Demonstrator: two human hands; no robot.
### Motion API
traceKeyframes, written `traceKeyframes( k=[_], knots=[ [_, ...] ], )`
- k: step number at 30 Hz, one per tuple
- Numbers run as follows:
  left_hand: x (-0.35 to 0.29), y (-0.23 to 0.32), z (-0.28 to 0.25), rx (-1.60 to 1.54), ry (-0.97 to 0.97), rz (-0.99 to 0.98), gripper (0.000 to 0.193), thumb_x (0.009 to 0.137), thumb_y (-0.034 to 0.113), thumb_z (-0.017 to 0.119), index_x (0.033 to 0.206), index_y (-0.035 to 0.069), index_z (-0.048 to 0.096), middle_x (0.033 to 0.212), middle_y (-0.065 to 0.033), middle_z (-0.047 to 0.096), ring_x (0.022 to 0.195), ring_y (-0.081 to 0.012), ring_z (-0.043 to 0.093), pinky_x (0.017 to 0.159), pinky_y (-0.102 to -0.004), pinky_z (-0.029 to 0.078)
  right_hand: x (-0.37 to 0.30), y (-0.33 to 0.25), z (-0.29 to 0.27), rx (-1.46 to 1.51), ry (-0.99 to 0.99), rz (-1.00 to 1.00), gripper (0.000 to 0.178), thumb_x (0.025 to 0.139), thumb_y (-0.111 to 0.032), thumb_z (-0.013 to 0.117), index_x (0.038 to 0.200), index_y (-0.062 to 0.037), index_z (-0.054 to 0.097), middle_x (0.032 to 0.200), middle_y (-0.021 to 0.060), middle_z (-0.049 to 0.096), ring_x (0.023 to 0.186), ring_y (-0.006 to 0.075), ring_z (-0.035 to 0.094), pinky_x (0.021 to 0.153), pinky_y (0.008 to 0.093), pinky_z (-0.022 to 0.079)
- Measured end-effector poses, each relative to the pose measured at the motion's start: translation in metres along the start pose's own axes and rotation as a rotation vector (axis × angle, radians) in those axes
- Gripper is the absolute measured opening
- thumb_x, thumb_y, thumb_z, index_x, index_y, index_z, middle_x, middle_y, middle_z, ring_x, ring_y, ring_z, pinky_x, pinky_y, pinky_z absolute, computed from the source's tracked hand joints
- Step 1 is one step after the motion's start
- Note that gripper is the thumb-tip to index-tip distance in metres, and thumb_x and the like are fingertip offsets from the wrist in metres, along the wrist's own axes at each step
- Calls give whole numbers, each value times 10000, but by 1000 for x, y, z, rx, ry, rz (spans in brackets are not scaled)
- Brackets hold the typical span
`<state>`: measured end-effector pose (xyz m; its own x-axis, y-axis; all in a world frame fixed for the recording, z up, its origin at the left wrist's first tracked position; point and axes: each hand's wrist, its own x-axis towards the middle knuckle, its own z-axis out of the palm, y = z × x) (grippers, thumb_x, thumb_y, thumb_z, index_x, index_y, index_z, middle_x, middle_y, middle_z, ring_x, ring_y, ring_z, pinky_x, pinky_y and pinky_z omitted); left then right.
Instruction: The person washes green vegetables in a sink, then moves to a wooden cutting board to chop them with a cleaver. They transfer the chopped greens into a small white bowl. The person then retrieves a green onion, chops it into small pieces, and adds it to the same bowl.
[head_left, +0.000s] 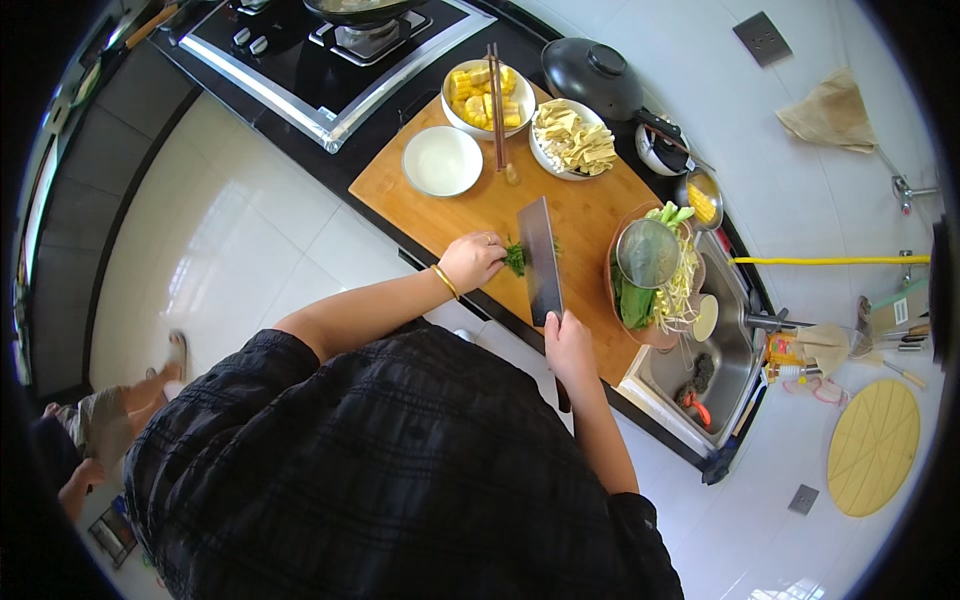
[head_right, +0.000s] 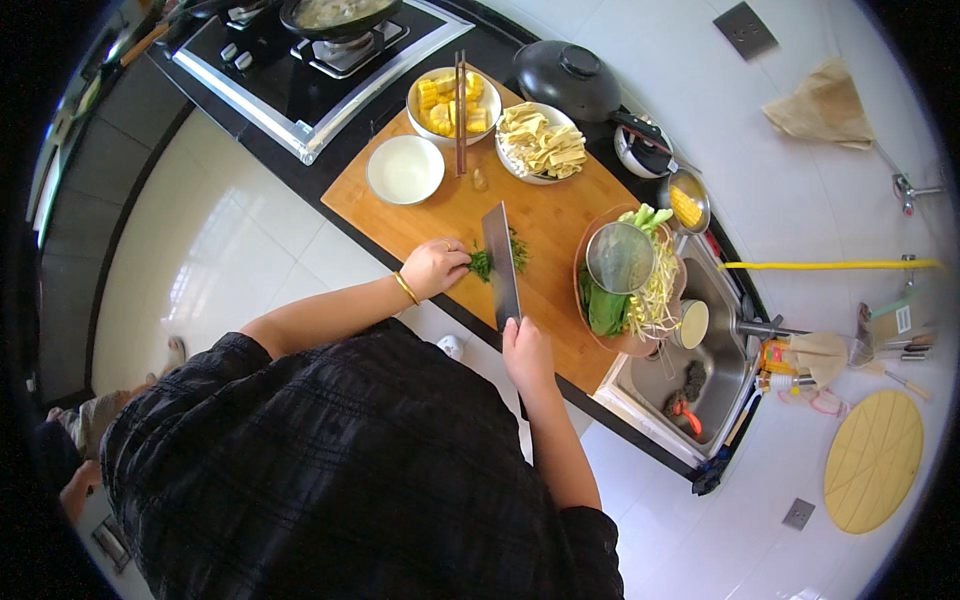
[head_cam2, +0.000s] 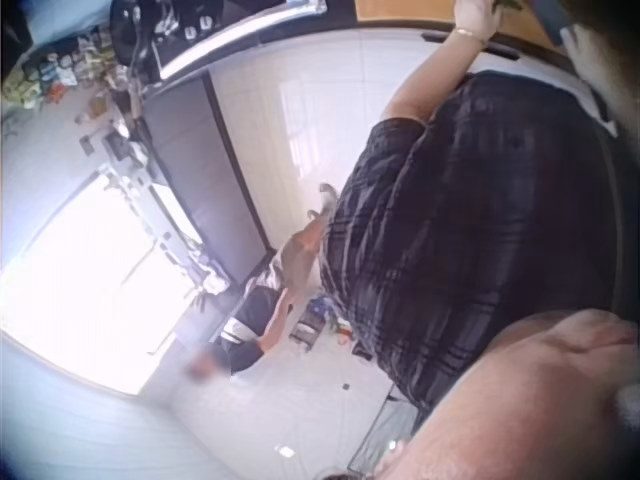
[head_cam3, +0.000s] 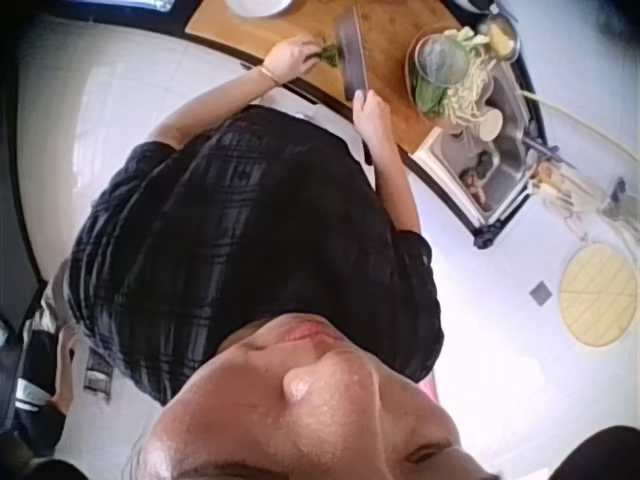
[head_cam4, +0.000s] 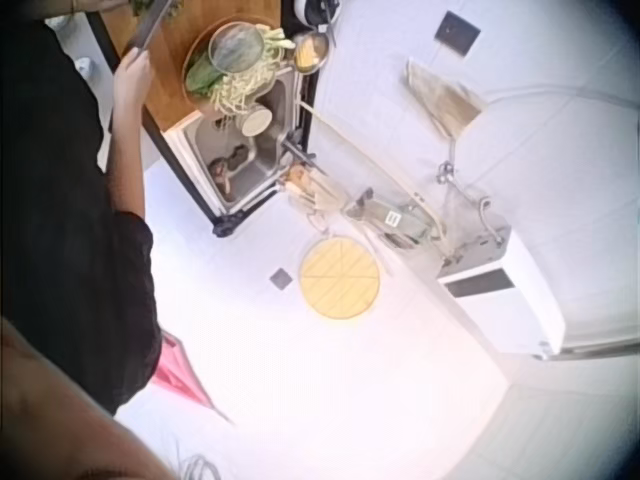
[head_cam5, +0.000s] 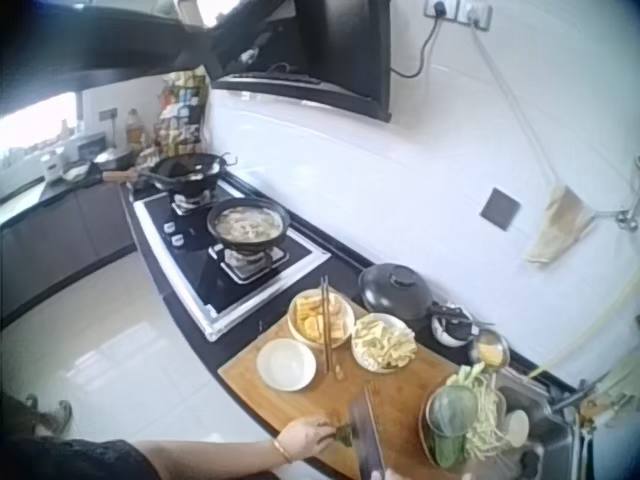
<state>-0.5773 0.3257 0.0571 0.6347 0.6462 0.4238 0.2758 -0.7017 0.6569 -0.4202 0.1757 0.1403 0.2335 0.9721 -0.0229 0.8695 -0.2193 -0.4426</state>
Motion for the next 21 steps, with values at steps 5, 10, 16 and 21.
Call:
traceKeyframes(
  k=[5,10,16,21],
  knots=[
    [-2,-4,9,44,-15,-4,70,672,88,627,722,40,614,780,-62,579,756,-250,567,678,-346,468,3,-10,3,77,-221,251,325,878,-246,413,743,32,510,695,274,561,673,440,548,609,504,423],
    [1,-4,9,92,-63,23,60,671,84,622,712,42,610,775,-63,576,750,-251,565,671,-344,470,19,-19,28,15,-144,243,324,878,-245,409,751,37,507,709,277,563,687,444,547,620,509,425],
    [2,1,5,75,-46,-29,76,672,101,629,719,45,610,783,-72,578,754,-255,566,669,-341,472,38,-2,32,524,-110,473,283,911,-224,418,725,-12,400,498,49,437,337,123,441,296,283,364],
    [1,2,-11,12,-33,-94,91,677,120,632,727,48,611,769,-77,586,733,-266,567,654,-351,473,10,3,13,139,-14,120,303,888,-225,445,713,23,454,570,180,519,486,321,527,459,409,420]
  ],
)
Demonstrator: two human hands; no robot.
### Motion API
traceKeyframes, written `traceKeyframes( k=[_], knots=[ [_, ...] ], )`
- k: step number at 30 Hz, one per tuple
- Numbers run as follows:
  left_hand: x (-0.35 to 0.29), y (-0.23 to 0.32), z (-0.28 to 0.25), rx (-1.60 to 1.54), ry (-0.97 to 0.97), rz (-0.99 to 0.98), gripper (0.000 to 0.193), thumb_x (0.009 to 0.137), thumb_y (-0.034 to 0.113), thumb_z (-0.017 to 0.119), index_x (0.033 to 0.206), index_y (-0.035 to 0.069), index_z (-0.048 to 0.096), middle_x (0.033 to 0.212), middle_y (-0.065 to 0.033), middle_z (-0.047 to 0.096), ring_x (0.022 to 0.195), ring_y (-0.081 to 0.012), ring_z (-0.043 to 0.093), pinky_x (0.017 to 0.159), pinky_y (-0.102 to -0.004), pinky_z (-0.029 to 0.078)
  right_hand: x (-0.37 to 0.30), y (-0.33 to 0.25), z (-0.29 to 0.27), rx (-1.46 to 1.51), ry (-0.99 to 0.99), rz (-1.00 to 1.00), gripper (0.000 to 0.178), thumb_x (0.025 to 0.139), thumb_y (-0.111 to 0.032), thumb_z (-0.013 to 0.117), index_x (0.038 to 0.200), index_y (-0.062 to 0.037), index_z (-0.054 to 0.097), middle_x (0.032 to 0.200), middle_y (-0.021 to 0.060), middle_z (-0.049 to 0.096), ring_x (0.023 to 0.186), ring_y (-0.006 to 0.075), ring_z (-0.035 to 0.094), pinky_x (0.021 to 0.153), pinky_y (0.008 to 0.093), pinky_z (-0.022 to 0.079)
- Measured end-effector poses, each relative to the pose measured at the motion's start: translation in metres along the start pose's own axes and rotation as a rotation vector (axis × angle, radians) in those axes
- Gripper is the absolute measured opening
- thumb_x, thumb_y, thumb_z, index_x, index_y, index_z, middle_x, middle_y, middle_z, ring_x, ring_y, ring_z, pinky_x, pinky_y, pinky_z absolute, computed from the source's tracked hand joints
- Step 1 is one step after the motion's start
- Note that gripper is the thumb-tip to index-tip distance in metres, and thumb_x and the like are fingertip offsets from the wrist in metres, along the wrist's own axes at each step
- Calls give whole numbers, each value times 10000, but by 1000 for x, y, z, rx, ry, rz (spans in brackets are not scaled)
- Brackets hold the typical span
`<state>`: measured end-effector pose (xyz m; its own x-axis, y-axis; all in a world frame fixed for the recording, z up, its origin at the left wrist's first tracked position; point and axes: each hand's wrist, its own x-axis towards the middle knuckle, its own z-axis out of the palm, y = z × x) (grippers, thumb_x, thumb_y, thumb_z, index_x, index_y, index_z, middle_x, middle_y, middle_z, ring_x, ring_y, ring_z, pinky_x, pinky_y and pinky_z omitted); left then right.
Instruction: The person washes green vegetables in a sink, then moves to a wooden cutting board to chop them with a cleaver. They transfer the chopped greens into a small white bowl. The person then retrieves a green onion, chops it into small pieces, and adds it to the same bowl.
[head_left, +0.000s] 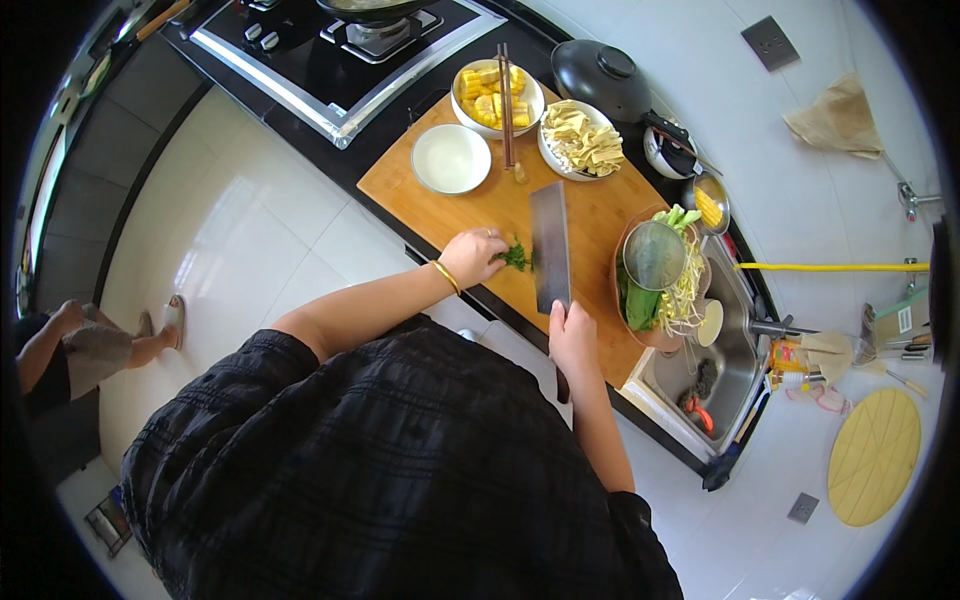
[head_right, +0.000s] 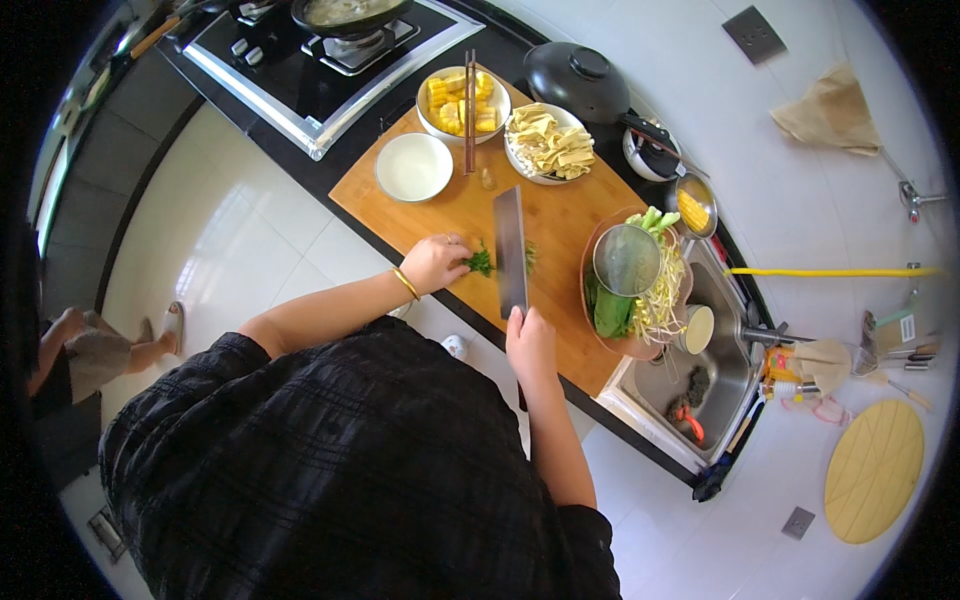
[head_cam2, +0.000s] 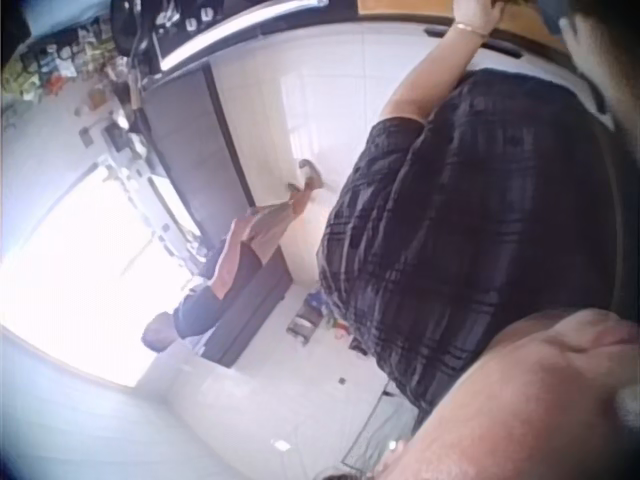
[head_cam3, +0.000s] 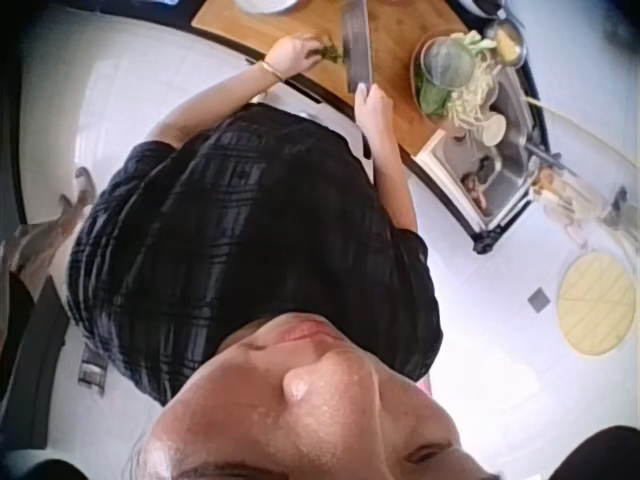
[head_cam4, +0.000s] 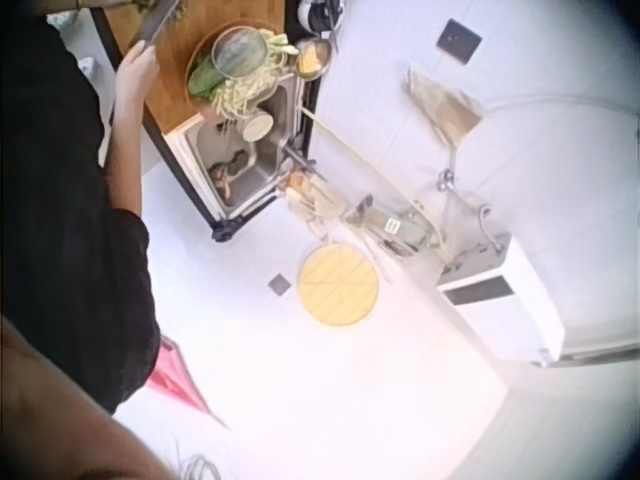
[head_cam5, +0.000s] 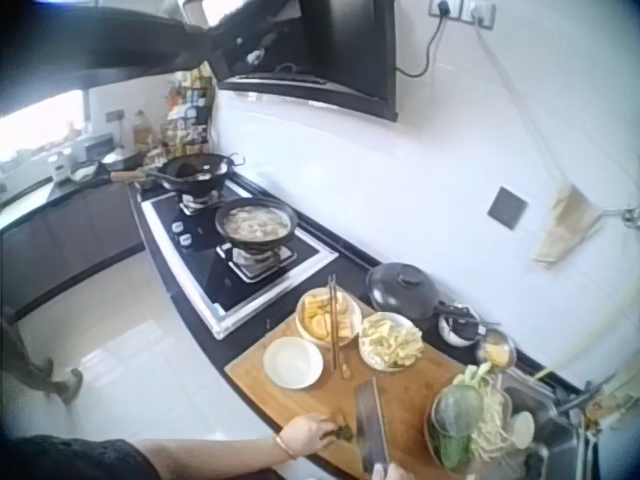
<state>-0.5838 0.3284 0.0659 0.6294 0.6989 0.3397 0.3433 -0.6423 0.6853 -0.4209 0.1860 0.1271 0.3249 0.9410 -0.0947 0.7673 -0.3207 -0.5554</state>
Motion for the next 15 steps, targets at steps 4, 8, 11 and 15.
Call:
traceKeyframes(
  k=[4,8,11,15],
  knots=[
    [-5,-4,12,44,-22,-18,80,680,110,625,729,50,612,749,-71,587,719,-266,568,647,-357,471,-9,-30,-19,-87,-139,61,332,868,-236,442,698,44,496,674,273,547,661,442,535,602,491,414],
    [-6,-5,17,45,-15,-14,65,681,101,615,722,50,609,746,-67,584,713,-263,565,645,-356,469,-8,-23,-9,-80,-209,126,330,872,-242,424,716,37,506,692,270,560,672,443,545,611,499,424],
    [-5,-9,20,48,-35,5,53,686,95,608,714,50,605,748,-69,577,716,-260,564,647,-355,469,-2,-27,-1,-117,-178,96,328,872,-243,418,735,40,512,717,272,565,706,453,540,648,503,426],
    [-4,-5,20,82,-54,15,46,689,90,603,705,47,600,751,-73,568,724,-256,564,651,-355,468,13,-25,20,-33,-118,156,350,886,-249,413,730,54,495,652,261,554,569,388,561,536,457,450]
  ],
)
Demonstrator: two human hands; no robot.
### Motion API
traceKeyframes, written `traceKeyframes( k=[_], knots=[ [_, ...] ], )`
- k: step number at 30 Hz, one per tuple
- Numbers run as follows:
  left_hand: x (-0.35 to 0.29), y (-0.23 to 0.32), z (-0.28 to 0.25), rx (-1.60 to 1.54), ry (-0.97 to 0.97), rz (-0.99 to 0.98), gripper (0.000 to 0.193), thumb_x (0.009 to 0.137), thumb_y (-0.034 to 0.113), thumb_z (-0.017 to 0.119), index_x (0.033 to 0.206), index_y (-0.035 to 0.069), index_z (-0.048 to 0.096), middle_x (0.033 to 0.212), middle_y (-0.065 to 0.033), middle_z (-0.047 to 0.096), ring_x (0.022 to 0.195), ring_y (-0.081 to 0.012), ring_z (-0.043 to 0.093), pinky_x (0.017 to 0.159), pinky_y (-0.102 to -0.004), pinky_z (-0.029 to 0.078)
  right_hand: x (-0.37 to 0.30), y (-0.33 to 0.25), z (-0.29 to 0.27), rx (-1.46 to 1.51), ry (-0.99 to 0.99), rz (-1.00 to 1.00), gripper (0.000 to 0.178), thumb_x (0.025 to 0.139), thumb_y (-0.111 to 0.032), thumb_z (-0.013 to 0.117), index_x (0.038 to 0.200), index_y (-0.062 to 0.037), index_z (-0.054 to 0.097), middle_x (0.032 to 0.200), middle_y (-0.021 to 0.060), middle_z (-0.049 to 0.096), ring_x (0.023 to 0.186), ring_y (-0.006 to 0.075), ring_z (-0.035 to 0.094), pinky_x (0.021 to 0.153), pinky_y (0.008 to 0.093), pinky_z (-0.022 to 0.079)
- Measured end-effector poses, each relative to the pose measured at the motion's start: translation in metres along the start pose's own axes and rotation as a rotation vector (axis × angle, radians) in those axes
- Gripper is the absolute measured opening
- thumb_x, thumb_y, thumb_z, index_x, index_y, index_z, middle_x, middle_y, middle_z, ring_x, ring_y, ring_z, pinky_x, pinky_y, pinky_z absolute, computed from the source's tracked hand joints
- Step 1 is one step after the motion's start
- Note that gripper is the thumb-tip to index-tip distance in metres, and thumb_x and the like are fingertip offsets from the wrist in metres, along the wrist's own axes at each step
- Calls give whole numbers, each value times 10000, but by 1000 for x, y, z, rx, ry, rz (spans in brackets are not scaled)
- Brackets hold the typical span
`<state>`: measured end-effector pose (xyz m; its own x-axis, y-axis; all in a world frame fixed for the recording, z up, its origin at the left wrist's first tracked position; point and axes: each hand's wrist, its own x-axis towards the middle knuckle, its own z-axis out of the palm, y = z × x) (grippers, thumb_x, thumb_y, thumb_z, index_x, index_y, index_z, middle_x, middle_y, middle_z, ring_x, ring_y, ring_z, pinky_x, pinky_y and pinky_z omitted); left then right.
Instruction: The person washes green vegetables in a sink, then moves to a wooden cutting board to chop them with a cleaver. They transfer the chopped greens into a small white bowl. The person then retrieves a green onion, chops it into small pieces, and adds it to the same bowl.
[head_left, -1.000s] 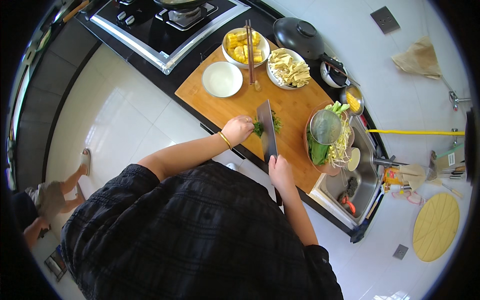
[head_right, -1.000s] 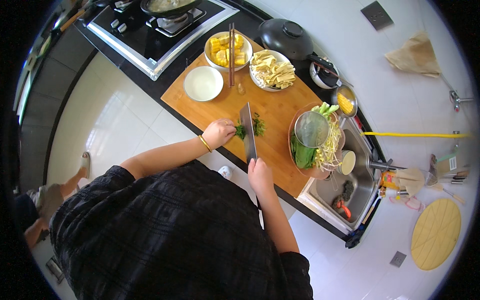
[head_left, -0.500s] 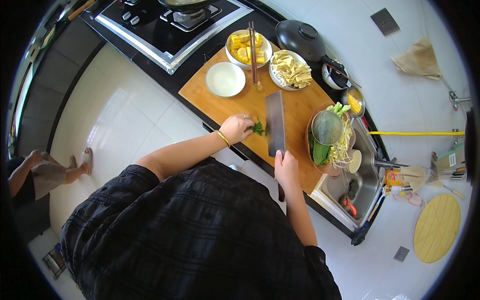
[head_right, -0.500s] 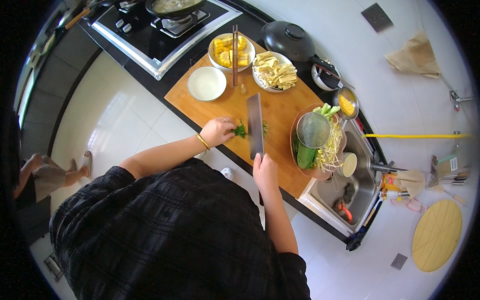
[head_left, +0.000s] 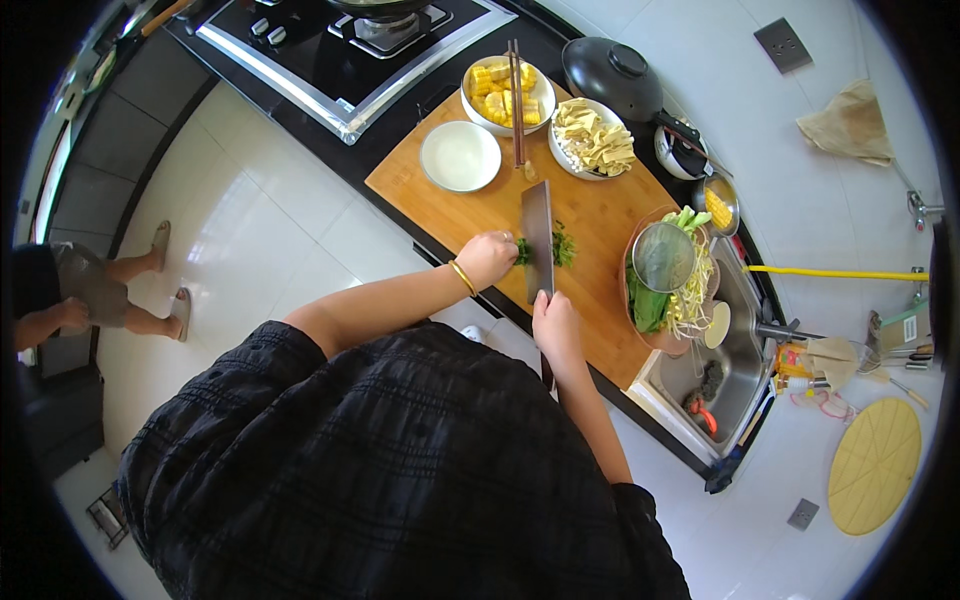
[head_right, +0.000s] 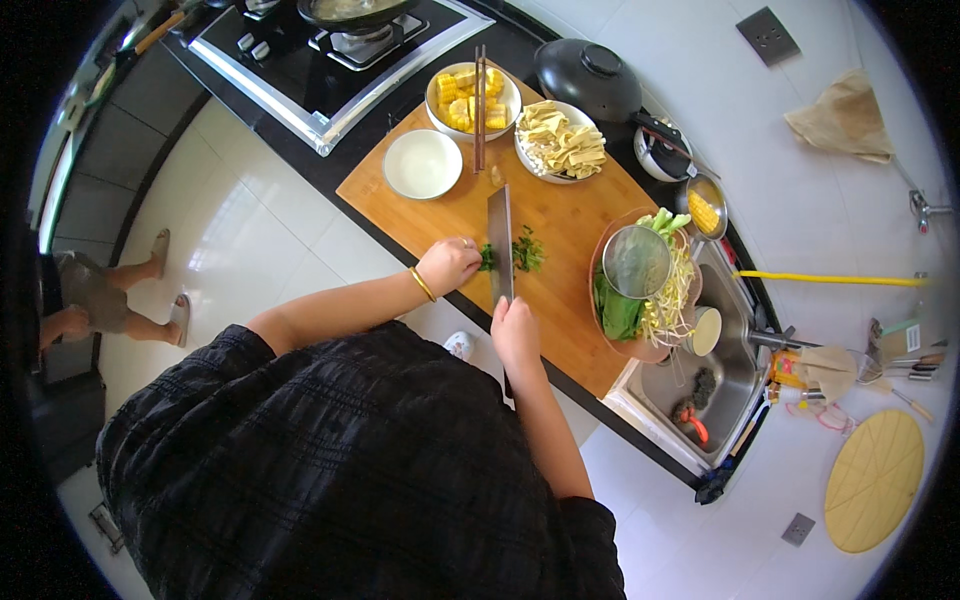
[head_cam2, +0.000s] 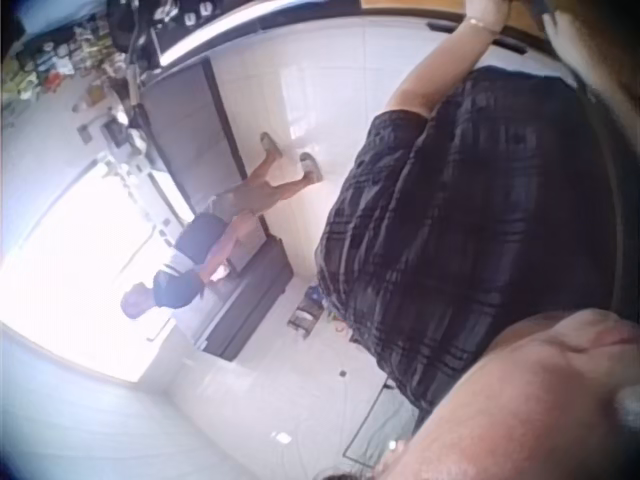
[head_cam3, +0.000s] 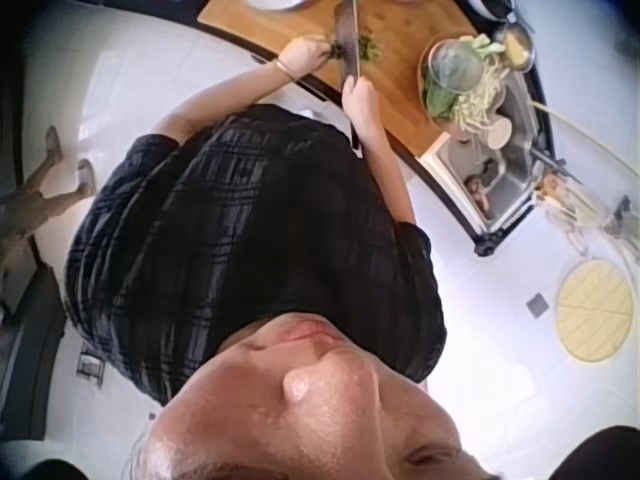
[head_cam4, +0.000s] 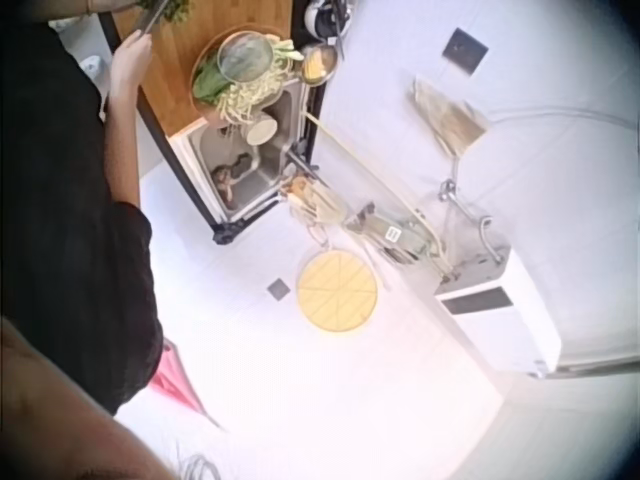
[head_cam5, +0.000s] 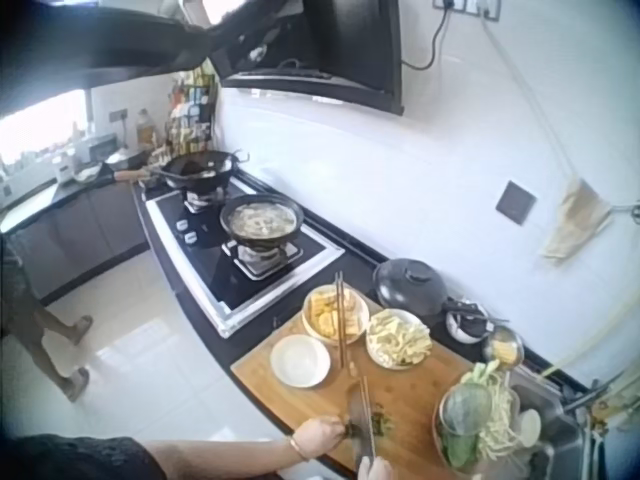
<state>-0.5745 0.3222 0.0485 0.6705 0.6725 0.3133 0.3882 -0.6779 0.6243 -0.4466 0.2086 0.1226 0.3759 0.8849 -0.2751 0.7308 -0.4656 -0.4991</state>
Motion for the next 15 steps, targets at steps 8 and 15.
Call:
traceKeyframes(
  k=[8,15],
  knots=[
    [2,7,-27,-227,44,-166,130,661,131,642,738,30,616,703,-89,570,696,-264,565,637,-357,470,-10,8,-20,408,-8,161,284,904,-218,425,711,-10,414,495,59,445,340,148,447,307,293,370],
    [-4,-1,-8,-57,54,-104,84,672,120,621,698,41,623,702,-98,579,697,-270,571,641,-358,470,-26,9,-23,24,-112,-18,336,865,-254,437,714,36,511,697,272,557,680,444,541,628,499,418]
  ],
)
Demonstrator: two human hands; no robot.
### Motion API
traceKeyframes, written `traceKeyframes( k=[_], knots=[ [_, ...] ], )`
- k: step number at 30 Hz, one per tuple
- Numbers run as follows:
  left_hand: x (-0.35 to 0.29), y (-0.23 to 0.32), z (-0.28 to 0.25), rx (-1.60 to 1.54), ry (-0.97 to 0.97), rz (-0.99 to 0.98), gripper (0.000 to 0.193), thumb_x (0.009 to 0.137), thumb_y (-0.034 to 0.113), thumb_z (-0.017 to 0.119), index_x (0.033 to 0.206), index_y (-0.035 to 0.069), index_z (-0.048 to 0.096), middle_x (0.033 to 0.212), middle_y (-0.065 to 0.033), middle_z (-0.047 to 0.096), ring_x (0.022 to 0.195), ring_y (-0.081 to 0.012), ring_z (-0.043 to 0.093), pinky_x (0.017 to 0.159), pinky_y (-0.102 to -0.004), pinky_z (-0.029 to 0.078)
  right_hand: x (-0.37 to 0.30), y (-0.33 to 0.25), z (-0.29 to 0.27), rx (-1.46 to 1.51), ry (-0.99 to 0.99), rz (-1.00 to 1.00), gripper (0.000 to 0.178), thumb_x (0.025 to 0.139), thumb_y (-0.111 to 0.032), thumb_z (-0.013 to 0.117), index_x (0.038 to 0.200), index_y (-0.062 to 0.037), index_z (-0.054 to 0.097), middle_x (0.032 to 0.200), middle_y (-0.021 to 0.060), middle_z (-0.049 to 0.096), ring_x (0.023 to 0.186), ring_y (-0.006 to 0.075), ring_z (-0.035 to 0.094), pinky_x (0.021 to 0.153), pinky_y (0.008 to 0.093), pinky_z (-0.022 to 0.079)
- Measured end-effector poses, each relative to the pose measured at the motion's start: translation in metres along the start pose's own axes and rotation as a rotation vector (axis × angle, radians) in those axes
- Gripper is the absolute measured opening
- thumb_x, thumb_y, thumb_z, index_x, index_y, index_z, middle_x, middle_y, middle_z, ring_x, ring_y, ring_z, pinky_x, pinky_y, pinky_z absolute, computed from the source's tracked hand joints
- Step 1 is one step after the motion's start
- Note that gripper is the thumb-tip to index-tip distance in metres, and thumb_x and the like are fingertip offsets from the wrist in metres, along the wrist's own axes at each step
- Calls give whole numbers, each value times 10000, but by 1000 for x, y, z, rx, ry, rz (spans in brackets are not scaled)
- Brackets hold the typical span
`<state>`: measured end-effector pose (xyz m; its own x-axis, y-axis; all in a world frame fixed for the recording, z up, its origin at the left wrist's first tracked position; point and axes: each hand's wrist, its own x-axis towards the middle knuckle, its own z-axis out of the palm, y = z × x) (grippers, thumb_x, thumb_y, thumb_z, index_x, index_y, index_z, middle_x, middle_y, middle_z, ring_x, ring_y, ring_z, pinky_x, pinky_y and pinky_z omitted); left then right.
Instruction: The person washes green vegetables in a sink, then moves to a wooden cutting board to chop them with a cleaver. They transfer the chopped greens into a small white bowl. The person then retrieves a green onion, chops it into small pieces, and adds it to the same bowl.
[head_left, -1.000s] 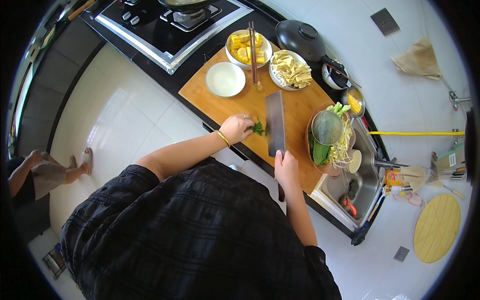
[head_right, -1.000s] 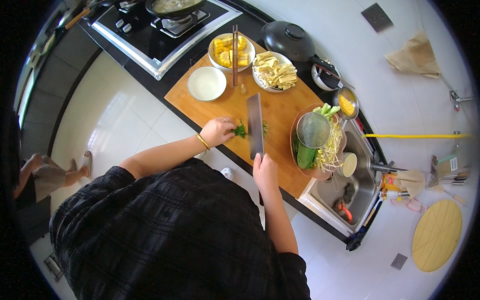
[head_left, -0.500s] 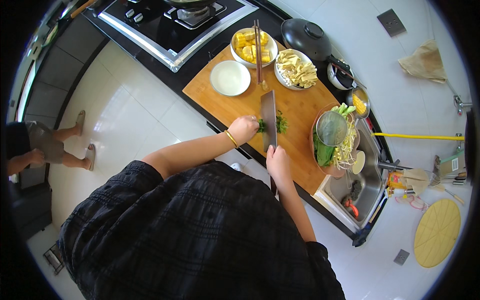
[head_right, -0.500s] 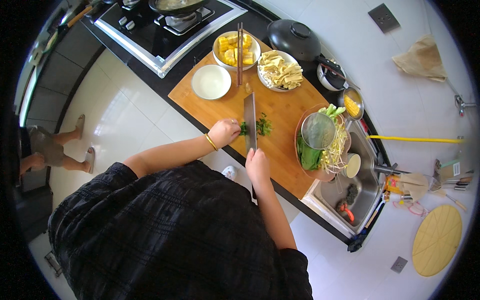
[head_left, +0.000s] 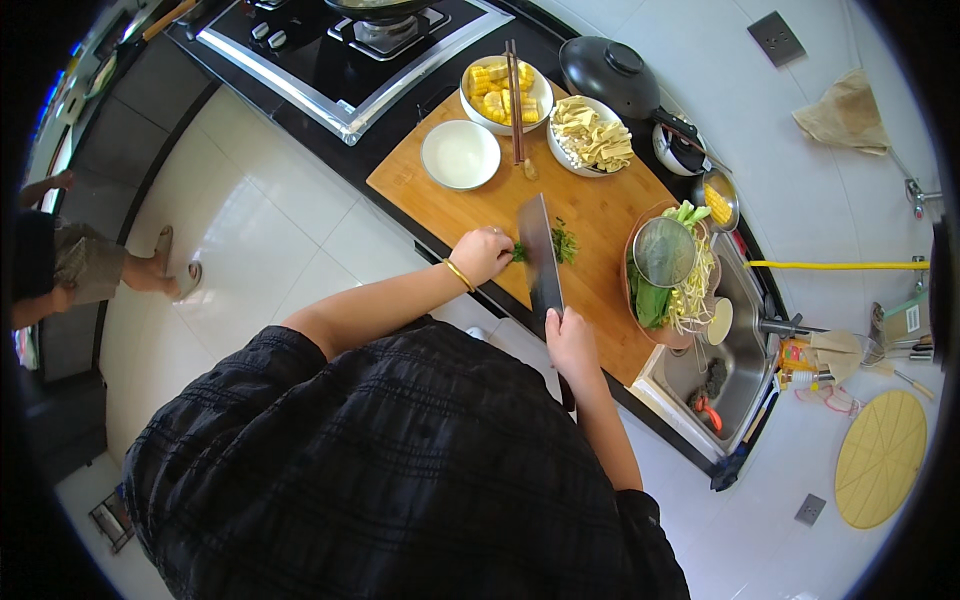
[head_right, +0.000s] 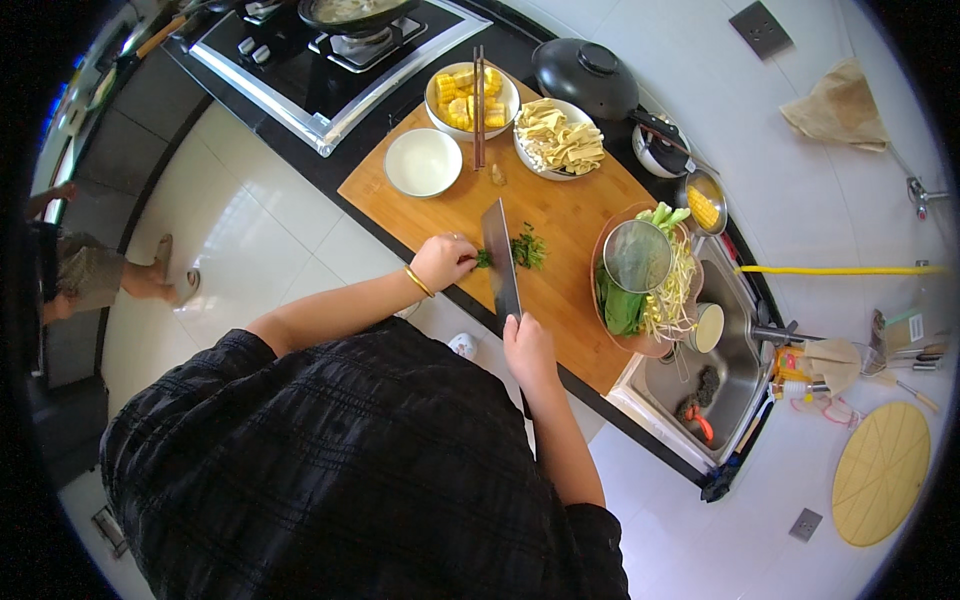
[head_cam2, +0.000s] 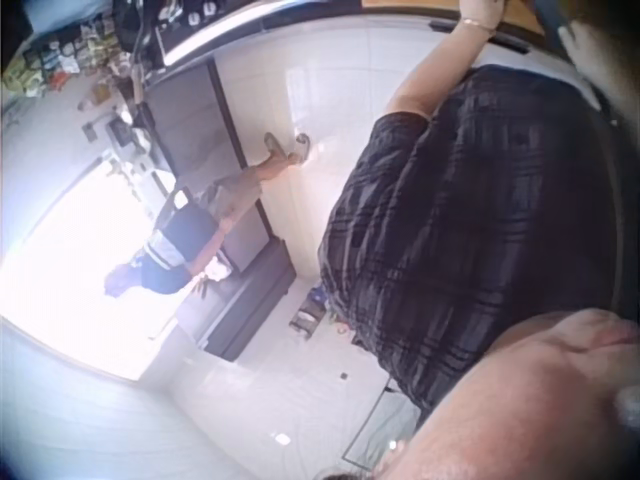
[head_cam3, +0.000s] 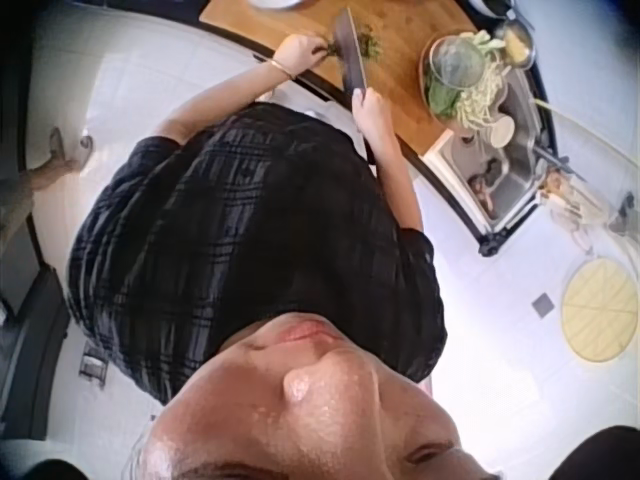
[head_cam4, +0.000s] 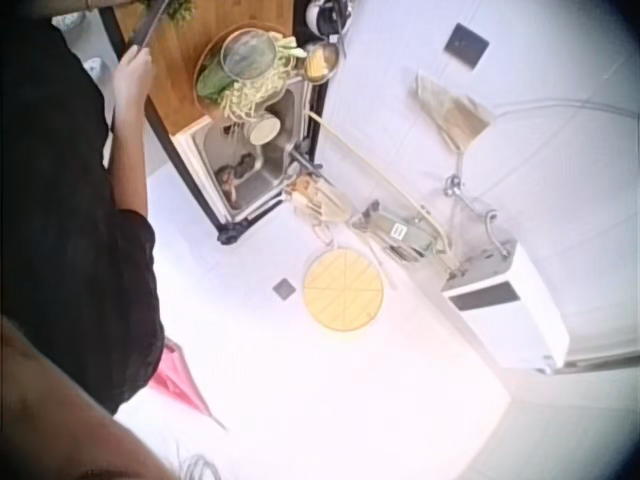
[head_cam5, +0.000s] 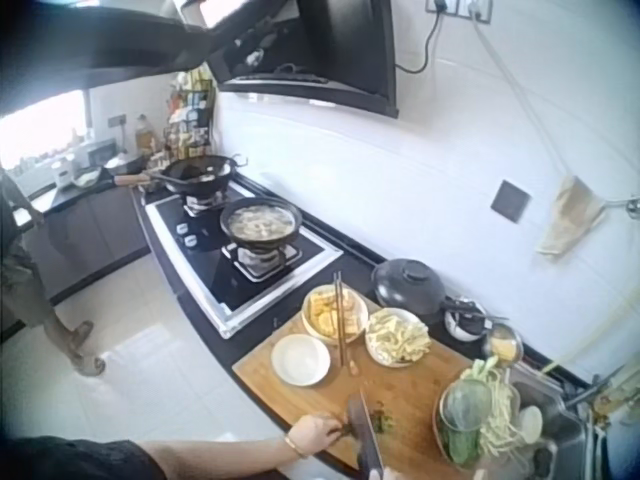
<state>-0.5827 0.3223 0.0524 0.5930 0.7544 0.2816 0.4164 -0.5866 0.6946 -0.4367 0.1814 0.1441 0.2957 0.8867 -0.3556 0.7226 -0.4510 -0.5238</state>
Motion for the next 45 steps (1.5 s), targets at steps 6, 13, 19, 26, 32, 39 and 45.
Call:
traceKeyframes(
  k=[6,13,19,26,32,39,45],
  knots=[
    [3,0,5,6,-70,-32,74,677,118,579,672,49,605,724,-104,578,739,-272,570,657,-374,473,13,-7,11,-28,-11,31,324,864,-244,429,735,38,523,711,272,561,703,449,540,653,504,421],
    [15,1,0,3,-119,-30,78,643,110,590,654,33,590,713,-123,576,716,-292,567,651,-380,470,43,9,26,592,34,202,263,899,-223,449,741,-18,407,505,36,427,343,131,430,303,290,360],
    [15,17,-10,27,-99,-229,126,635,130,609,654,24,543,696,-143,568,718,-309,563,644,-399,464,18,15,4,499,44,146,246,897,-214,454,751,-22,406,518,36,431,344,119,424,306,274,365],
    [16,10,2,-22,-27,-143,150,652,140,616,727,19,570,720,-152,577,729,-321,567,650,-402,470,2,28,1,64,217,-169,348,863,-245,495,650,26,453,525,179,506,379,267,502,394,382,400],
    [10,10,4,41,-21,-187,139,654,143,636,692,13,603,659,-136,594,651,-301,578,612,-373,476,-17,8,-8,-41,94,-89,319,855,-245,473,694,29,503,645,260,538,632,436,528,575,489,404],
    [10,9,7,13,-19,-182,121,655,133,627,639,14,614,624,-144,599,591,-298,588,588,-372,483,-5,15,2,26,-4,-9,327,859,-247,457,708,37,515,699,274,551,674,446,533,616,497,414],
    [15,4,10,18,-70,-132,98,645,112,615,654,15,622,640,-140,599,607,-289,588,596,-366,482,18,9,22,-18,47,14,346,864,-256,448,713,47,520,688,271,558,678,439,549,621,487,437]
  ],
)
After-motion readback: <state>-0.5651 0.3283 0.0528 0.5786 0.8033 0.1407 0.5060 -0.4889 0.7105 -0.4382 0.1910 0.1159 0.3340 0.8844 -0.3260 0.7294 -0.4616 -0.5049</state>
